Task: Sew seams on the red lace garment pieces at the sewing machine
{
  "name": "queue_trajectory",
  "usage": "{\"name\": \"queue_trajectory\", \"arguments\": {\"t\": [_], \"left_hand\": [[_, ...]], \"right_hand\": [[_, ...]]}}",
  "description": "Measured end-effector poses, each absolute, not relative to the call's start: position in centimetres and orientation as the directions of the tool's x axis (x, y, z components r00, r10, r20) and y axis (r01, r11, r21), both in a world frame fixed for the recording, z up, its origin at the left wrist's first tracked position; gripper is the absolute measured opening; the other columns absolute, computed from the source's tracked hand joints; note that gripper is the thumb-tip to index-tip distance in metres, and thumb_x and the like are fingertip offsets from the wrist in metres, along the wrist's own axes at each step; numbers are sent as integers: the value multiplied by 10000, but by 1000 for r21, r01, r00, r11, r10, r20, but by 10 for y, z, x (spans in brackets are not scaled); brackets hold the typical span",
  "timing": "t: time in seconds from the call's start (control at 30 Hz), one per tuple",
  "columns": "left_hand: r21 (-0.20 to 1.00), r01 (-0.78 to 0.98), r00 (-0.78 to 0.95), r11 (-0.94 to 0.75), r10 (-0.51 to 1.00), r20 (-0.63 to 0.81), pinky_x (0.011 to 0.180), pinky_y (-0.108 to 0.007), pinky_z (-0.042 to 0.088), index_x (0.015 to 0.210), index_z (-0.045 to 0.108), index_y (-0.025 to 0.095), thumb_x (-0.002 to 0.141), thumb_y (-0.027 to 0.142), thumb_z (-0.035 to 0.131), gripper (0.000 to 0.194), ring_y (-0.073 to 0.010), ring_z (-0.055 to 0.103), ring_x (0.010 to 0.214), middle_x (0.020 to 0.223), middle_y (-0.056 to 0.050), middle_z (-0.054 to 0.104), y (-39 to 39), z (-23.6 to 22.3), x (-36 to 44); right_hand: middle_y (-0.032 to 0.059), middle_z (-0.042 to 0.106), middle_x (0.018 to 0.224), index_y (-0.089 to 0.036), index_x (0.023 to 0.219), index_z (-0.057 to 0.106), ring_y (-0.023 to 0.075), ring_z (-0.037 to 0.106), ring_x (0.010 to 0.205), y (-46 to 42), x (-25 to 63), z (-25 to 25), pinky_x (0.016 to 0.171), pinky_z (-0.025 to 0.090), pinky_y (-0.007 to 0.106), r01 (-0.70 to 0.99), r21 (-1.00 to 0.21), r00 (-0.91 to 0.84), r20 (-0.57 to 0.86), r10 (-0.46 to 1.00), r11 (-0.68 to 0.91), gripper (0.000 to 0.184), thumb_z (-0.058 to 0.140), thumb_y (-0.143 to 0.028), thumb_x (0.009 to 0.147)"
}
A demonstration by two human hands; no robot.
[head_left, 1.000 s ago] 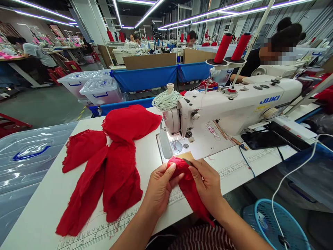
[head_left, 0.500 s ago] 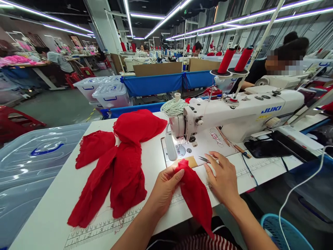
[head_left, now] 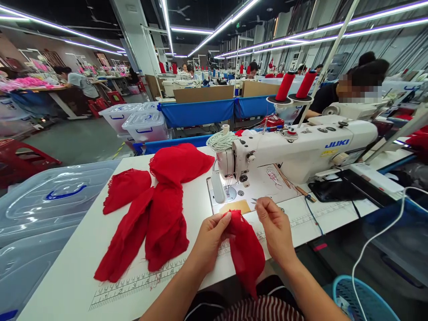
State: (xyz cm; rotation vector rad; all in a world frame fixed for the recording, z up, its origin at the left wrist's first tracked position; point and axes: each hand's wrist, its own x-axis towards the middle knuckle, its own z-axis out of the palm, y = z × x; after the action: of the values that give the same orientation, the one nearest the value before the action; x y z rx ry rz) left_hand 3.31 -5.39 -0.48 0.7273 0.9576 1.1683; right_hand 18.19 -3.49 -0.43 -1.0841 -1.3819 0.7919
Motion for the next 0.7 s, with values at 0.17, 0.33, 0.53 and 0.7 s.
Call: {"name": "queue_trajectory", "arguments": {"t": [0.17,0.33,0.53,0.7], "left_hand": [[845,-441,123,302,953,-277,620,-230,484,804,739,138,725,426,719,300,-138,605,633,719,-68,709,-49,-11,30],[857,-432,234,280,953,-193,647,-223,446,770,720,143,671,367,778,252,-114,571,625,696,-31,674,-50,-9,27],[998,-66,313,22,950,0,611,-240,435,701,741,210,691,293,742,84,-145,564,651,697,-25,621,-79,16,16],[873,353,-74,-336,920,384,637,-258,472,889,737,261,841,219,541,206,-174,603,688,823,-62,664,-105,2,1]], "right_hand": [[-2,536,724,-209,785,536,134,483,645,-35,183,-12,595,426,253,225,-918,26,339,940,325,210,463,-357,915],[85,584,1139,-233,1076,579,171,566,834,-30,193,-16,683,482,294,266,-893,-126,343,931,365,271,545,-392,860],[2,640,851,-258,1031,617,170,570,708,-45,210,-1,612,475,256,184,-979,-668,-57,742,90,439,774,-425,656],[-3,559,661,-205,728,635,153,498,620,-55,202,0,563,417,244,99,-995,-642,-39,766,32,331,643,-535,753]]}}
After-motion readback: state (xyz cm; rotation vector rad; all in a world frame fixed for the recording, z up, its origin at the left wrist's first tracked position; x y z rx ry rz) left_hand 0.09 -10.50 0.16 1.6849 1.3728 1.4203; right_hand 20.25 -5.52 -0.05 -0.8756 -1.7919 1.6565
